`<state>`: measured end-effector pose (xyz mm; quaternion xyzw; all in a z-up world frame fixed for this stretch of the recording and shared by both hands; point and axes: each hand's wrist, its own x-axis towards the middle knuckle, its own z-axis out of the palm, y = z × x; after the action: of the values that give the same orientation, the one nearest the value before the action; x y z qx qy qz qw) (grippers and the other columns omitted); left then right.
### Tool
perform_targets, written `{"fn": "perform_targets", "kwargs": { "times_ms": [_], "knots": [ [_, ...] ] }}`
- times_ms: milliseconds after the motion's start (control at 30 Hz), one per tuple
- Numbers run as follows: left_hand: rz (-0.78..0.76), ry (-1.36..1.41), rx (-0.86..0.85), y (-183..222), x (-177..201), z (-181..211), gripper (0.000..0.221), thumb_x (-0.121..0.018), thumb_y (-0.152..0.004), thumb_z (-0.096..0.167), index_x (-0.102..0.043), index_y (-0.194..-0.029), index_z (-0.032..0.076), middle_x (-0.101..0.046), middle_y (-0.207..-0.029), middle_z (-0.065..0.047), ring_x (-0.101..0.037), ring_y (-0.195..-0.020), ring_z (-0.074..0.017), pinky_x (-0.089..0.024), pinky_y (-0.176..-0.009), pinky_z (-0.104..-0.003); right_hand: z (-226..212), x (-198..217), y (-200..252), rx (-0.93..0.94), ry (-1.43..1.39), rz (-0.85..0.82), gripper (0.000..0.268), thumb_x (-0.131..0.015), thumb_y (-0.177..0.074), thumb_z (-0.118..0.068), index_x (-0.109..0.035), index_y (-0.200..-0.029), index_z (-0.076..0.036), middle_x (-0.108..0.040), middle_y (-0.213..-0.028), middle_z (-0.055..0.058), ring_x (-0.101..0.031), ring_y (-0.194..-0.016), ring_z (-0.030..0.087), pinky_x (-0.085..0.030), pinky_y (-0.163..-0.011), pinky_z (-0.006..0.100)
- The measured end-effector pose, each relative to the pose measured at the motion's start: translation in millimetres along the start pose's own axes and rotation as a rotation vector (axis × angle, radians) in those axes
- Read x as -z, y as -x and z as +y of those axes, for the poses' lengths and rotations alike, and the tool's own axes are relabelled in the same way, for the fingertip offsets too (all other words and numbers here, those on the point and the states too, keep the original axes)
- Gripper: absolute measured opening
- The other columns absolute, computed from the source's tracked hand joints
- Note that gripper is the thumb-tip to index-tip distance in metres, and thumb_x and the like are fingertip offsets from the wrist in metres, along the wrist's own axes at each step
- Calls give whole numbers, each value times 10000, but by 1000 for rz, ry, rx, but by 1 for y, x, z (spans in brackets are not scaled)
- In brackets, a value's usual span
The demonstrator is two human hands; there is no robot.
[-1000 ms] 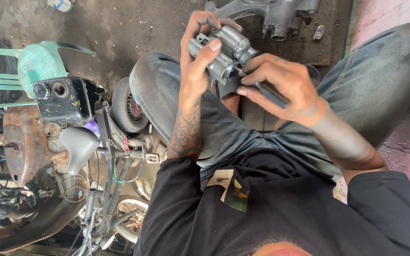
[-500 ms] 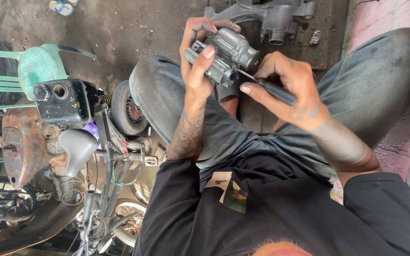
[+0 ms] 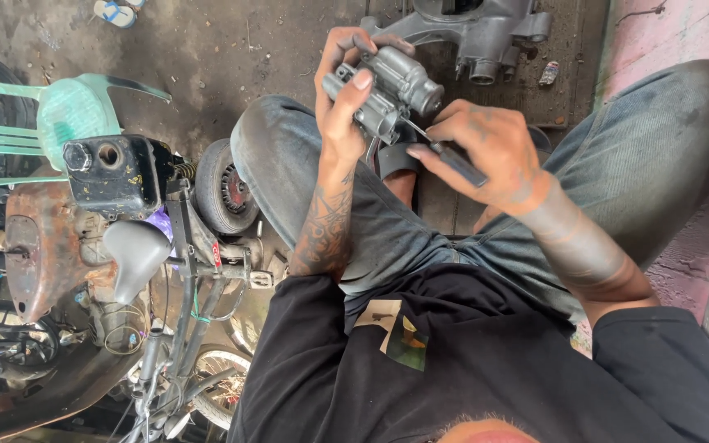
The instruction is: Cleaning and inspecting a motorcycle carburetor using a brush and a screwdriver
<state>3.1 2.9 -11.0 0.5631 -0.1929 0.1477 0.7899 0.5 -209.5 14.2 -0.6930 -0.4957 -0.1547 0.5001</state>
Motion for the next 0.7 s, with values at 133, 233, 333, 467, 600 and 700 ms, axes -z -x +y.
{"fn": "perform_targets", "kwargs": {
  "times_ms": [133, 233, 333, 467, 600, 700],
  "knots": [
    [11, 70, 16, 1, -1, -2, 286, -556, -955, 244, -494, -1187, 89, -641, -1216, -236, -621, -1077, -303, -491, -998, -405, 10, -1, 5, 132, 208, 53, 269, -923, -859, 34, -671, -953, 57, -707, -889, 163, -658, -681, 280, -517, -607, 361],
    [-27, 76, 31, 1, 2, -1, 292, -591, -965, 259, -478, -1178, 95, -626, -1192, -238, -651, -994, -307, -574, -880, -399, 3, 5, 0, -1, 45, -41, 256, -878, -889, 47, -636, -965, 78, -680, -910, 152, -557, -616, 233, -418, -553, 335],
    [-24, 77, 35, 1, 0, -1, 292, -595, -969, 235, -472, -1191, 91, -627, -1217, -247, -660, -1028, -324, -584, -908, -424, 1, 5, -1, 107, 163, 19, 245, -898, -854, 62, -662, -918, 63, -708, -858, 162, -610, -613, 249, -455, -540, 348],
    [-29, 115, 47, 1, -2, -3, 291, -569, -965, 274, -478, -1175, 94, -630, -1195, -236, -639, -1019, -305, -558, -904, -404, -5, 5, -3, 119, 197, -11, 236, -872, -887, 68, -647, -955, 64, -690, -873, 154, -592, -626, 261, -468, -565, 359],
    [-44, 141, 50, 2, 3, -5, 296, -582, -959, 274, -474, -1166, 92, -634, -1193, -245, -650, -994, -316, -567, -875, -406, -7, 12, -3, 89, 172, -22, 250, -886, -878, 77, -656, -975, 69, -710, -896, 162, -605, -644, 268, -470, -583, 358],
    [-84, 169, 2, 0, 3, -11, 301, -571, -1002, 306, -474, -1187, 90, -616, -1203, -253, -660, -1042, -333, -581, -897, -437, -8, 1, -1, 137, 254, 23, 227, -886, -875, 58, -665, -930, 57, -696, -873, 151, -633, -666, 268, -522, -601, 361]
  ]
}}
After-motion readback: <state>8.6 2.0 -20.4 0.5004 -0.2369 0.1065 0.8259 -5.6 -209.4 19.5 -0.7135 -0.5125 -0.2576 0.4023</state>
